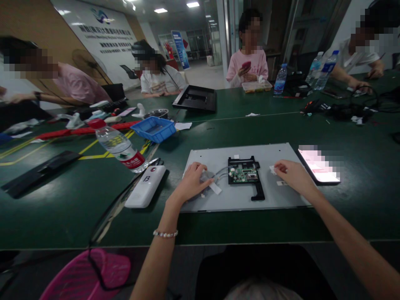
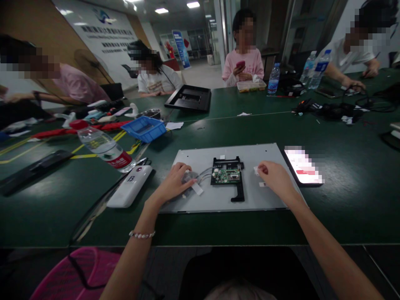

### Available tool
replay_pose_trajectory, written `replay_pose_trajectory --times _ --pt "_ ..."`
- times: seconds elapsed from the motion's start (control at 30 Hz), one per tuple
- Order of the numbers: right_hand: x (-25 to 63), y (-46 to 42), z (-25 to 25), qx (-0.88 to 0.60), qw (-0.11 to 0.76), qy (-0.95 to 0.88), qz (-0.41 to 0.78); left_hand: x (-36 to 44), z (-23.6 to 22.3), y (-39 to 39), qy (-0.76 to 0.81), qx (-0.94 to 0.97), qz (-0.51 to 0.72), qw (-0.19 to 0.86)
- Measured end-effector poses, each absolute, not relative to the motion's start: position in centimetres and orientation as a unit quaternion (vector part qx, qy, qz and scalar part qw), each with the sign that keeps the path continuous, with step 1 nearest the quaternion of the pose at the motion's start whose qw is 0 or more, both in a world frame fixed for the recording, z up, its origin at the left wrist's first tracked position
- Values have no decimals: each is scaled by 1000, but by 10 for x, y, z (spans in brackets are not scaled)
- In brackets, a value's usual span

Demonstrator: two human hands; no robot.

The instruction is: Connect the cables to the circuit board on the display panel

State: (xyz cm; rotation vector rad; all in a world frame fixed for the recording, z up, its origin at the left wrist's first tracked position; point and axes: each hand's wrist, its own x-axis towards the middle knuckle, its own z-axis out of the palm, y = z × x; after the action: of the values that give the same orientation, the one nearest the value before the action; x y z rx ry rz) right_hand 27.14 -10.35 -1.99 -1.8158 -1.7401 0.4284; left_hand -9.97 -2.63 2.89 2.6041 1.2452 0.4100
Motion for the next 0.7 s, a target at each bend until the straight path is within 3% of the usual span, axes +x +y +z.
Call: replay_pose_trajectory --times 0.27,0.47,0.7 --pt "265 -95 -19 -664 274 -695 29 -103 24 -21 412 888 87 183" --pt "223 -56 5 -557 254 -788 71 -101 26 -22 380 901 139 154" --pt "171 -17 0 -479 215 -844 109 -107 24 -17 441 867 133 192"
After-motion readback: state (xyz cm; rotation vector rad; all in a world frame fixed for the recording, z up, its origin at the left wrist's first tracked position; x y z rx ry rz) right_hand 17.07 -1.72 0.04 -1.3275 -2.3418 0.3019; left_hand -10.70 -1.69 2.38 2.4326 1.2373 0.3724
